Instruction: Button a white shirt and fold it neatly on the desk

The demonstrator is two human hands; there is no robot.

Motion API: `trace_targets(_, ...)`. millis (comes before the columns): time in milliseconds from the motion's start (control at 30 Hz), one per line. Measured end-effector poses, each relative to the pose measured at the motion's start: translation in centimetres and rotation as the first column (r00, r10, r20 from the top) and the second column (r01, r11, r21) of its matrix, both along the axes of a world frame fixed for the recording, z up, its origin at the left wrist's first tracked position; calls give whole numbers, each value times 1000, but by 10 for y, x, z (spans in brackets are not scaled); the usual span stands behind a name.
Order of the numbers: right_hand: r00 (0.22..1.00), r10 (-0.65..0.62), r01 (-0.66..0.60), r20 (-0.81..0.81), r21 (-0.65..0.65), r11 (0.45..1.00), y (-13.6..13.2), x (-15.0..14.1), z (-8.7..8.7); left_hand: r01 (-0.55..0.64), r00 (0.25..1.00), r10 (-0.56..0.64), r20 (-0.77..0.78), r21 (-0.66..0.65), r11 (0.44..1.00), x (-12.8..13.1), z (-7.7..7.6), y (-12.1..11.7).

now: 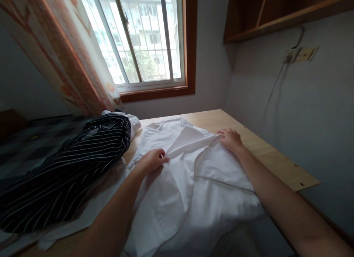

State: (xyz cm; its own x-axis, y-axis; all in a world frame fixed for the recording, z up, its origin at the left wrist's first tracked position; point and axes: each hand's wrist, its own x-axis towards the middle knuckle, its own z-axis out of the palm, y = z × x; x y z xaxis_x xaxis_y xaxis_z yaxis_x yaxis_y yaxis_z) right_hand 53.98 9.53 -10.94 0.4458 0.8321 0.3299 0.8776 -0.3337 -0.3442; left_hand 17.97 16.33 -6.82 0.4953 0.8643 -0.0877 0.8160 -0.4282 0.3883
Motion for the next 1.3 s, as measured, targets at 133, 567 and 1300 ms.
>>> trace_targets(133, 983, 176, -167, -54, 136, 976, 19, -6, 26, 19, 998, -13, -57, 96, 995, 6, -4, -3)
trace_targets(567, 929, 367, -347, 49, -228, 910, 99, -40, 9, 51, 990, -27, -137, 172, 984, 6, -7, -4)
trace_targets(1300, 994, -101, 84, -50, -270, 959, 135, 15, 1, 27, 999, -20, 40, -167, 986, 6, 1, -7)
